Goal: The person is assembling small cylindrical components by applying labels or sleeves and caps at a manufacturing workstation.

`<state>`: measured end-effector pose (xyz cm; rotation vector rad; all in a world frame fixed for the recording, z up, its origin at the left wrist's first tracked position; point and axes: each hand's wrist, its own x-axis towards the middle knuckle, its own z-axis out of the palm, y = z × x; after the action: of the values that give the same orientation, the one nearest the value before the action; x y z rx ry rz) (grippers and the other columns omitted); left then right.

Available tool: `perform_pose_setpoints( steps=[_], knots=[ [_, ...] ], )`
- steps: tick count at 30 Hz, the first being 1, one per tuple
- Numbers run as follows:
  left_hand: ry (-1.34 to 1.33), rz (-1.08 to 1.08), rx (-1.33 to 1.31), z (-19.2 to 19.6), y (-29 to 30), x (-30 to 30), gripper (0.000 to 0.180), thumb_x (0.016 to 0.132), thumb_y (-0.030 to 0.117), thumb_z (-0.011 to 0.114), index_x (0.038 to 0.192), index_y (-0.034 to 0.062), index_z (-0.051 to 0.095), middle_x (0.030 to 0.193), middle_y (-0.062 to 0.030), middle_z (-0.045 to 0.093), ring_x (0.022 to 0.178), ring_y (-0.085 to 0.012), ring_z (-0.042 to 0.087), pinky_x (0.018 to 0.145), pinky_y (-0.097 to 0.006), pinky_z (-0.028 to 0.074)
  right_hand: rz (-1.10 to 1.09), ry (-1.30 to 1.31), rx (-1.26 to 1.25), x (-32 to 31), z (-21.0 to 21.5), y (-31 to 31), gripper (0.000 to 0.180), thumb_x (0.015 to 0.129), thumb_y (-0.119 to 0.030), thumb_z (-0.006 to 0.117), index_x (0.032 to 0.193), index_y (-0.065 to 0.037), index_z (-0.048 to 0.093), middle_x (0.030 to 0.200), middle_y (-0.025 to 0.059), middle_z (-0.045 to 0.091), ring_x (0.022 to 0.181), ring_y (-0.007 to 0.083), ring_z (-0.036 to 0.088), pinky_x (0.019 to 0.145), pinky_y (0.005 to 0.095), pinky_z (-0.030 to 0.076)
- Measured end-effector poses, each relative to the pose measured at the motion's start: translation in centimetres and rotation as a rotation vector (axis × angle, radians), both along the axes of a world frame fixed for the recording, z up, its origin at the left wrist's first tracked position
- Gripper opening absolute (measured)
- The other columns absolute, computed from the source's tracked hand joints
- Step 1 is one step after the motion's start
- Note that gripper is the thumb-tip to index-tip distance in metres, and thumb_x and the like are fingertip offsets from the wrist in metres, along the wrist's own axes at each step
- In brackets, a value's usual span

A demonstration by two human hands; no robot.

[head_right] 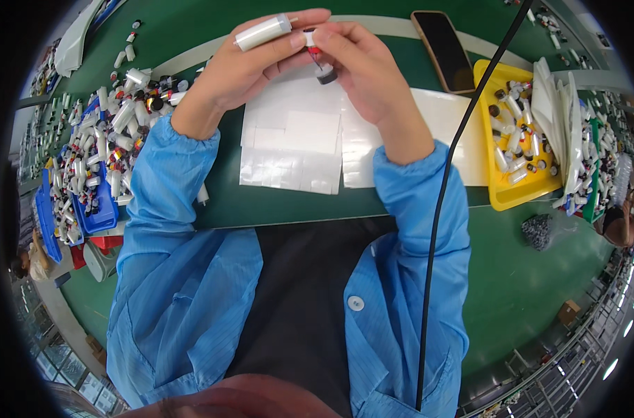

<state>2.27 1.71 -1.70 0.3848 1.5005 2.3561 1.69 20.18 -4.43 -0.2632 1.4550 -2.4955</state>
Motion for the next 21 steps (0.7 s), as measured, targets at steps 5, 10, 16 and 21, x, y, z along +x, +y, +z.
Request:
perform_pose_setpoints(
  steps=[5, 10, 16, 21],
  knots=[
    [0.035, 0.110, -0.087, 4.2, -1.3, 0.3, 0.027, 0.092, -0.002, 0.065, 0.117, -0.0078, 0.060, 0.112, -0.0160, 0.068, 0.103, -0.0219, 0.067, 0.089, -0.032, 0.057, -0.046, 0.171, 0.285, 0.5, 0.8, 1.1, 0.015, 0.097, -0.016, 0.060, 0.105, -0.005, 0.066, 0.076, -0.0011, 0.060, 0.065, 0.0108, 0.054, 0.061, 0.0229, 0.043],
    [0.516, 0.453, -0.793, 5.8, -13.2, -3.2, 0.033, 0.095, 0.009, 0.065, 0.127, -0.0002, 0.059, 0.115, -0.0126, 0.069, 0.104, -0.0191, 0.066, 0.087, -0.028, 0.055, 0.193, 0.731, 1.288, 6.5, 2.2, -0.9, 0.032, 0.081, -0.022, 0.070, 0.106, -0.002, 0.066, 0.088, 0.0163, 0.064, 0.078, 0.0356, 0.066, 0.072, 0.0442, 0.054],
    [0.366, 0.313, -1.828, 4.1, -23.9, -9.2, 0.050, 0.083, 0.017, 0.071, 0.131, 0.0083, 0.059, 0.129, -0.0188, 0.061, 0.116, -0.0291, 0.062, 0.098, -0.038, 0.050, 0.264, 0.796, 1.326, 6.8, 1.4, -1.8, 0.020, 0.083, -0.013, 0.068, 0.097, -0.001, 0.059, 0.096, 0.0155, 0.059, 0.079, 0.0347, 0.066, 0.068, 0.0419, 0.056],
    [0.711, 0.192, -1.676, -2.0, -19.9, -17.4, 0.052, 0.090, 0.020, 0.066, 0.139, 0.0134, 0.053, 0.140, -0.0187, 0.054, 0.129, -0.0357, 0.050, 0.111, -0.041, 0.040, 0.247, 0.738, 1.287, 6.5, 1.3, -1.7, 0.024, 0.082, -0.013, 0.068, 0.098, -0.001, 0.055, 0.094, 0.0178, 0.059, 0.077, 0.0368, 0.065, 0.067, 0.0434, 0.054]
  ],
)
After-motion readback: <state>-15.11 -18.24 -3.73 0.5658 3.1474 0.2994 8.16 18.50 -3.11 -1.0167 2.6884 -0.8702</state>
